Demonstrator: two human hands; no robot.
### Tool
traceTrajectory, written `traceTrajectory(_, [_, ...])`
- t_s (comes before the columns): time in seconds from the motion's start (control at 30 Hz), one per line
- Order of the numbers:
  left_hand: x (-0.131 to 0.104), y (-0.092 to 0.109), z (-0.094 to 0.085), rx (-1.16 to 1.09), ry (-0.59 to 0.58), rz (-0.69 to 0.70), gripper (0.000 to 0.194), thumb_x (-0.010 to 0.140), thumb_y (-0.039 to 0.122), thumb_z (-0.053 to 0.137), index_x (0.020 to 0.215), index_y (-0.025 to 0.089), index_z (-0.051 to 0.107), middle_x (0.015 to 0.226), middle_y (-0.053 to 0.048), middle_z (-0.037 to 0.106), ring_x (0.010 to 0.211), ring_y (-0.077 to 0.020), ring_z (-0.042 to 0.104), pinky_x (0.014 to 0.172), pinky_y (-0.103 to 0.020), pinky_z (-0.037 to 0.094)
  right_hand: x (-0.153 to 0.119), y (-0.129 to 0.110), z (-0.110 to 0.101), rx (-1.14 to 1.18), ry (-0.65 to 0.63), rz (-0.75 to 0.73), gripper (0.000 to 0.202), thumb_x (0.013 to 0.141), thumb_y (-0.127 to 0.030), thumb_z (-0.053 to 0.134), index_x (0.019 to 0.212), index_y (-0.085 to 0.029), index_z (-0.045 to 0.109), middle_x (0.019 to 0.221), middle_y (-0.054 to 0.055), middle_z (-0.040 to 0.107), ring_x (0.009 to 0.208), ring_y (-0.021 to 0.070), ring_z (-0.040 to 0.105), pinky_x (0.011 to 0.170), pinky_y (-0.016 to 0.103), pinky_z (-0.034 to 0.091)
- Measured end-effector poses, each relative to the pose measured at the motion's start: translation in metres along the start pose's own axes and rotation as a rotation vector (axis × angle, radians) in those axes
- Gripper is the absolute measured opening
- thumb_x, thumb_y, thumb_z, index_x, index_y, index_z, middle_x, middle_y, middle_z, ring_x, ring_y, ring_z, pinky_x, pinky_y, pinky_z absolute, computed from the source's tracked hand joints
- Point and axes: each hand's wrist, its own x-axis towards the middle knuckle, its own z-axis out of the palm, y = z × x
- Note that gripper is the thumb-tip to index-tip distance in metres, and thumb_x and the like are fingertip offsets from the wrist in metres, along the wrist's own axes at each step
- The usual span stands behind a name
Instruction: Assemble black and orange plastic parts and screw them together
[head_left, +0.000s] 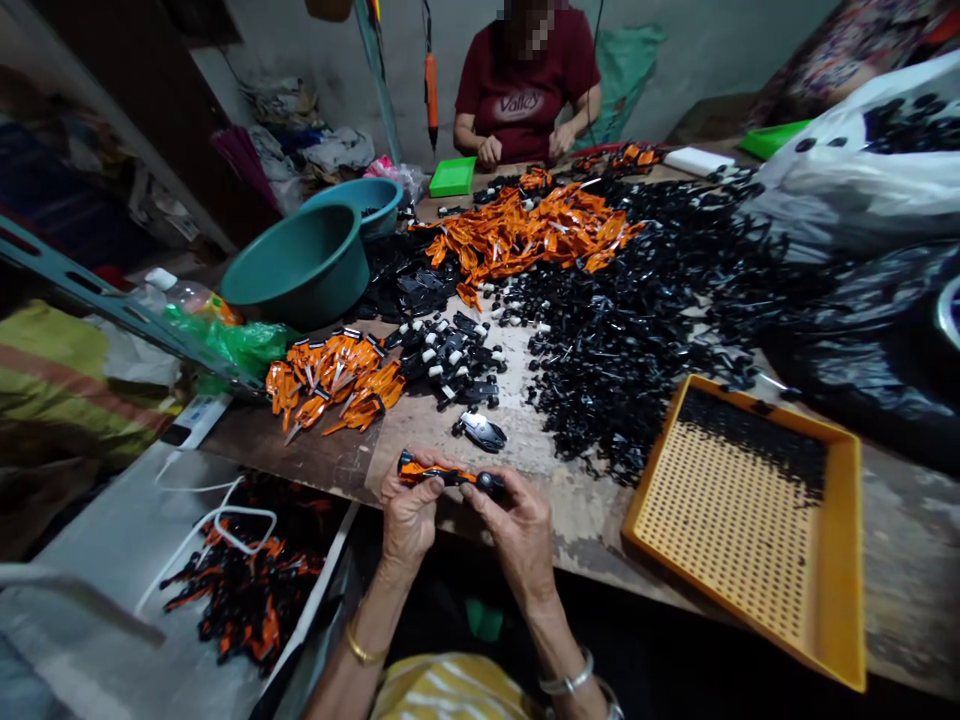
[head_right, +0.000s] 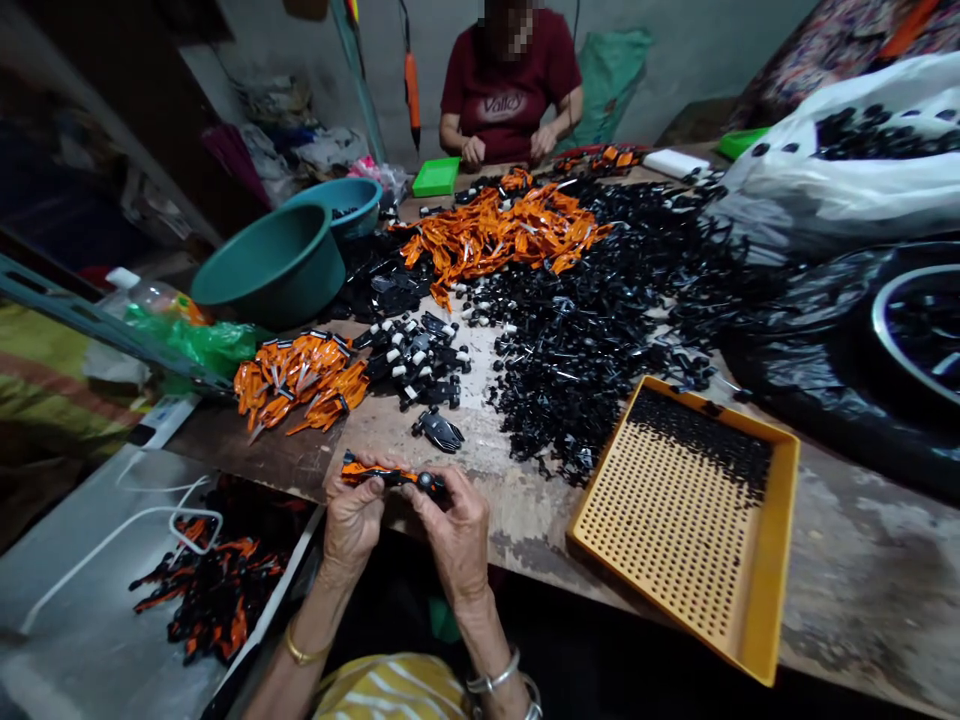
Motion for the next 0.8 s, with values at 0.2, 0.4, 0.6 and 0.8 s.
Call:
traceTrajectory(0.2, [-0.003,-0.003,0.002,-0.012,0.007,-0.035,0.025,0.059,0.018,0.081,0.072,0.017,0.060,0.071,0.000,0.067,0.076,-0.0199,0.068,0.078,-0.034,0.054,-0.006,0.006,0.006,-0.001,0.075,0.068,0.020,0.079,-0.039,0.067,0.081,-0.019,0.063,0.074,0.000,0.063,0.068,0.0154,0.057,0.064,0.026,0.044])
traceTrajectory(0.4, [-0.006,-0.004,0.002,-0.010,-0.038,-0.159,0.022,0.071,0.018,0.073,0.091,0.015,0.065,0.092,-0.005,0.071,0.089,-0.0207,0.067,0.087,-0.035,0.050,-0.006,0.007,0.007,0.335,0.026,0.436,0.029,0.070,-0.044,0.072,0.074,-0.017,0.060,0.061,-0.004,0.054,0.053,0.0107,0.048,0.049,0.022,0.041])
traceTrajectory(0.6, [-0.003,0.004,-0.004,-0.026,-0.211,-0.238,0.032,0.075,0.021,0.072,0.106,0.016,0.065,0.106,-0.009,0.069,0.101,-0.0236,0.064,0.094,-0.038,0.047,-0.001,0.001,0.004,0.592,0.003,0.608,0.035,0.062,-0.043,0.078,0.065,-0.017,0.054,0.054,-0.006,0.051,0.044,0.0076,0.044,0.042,0.020,0.039])
traceTrajectory(0.8, [-0.008,0.001,-0.019,0.023,-0.225,-0.172,0.033,0.072,0.023,0.075,0.103,0.017,0.067,0.095,-0.007,0.072,0.094,-0.0230,0.067,0.090,-0.037,0.050,-0.004,0.001,0.003,0.610,-0.112,0.613,0.036,0.062,-0.043,0.080,0.071,-0.016,0.058,0.060,-0.004,0.057,0.051,0.0100,0.051,0.049,0.022,0.046])
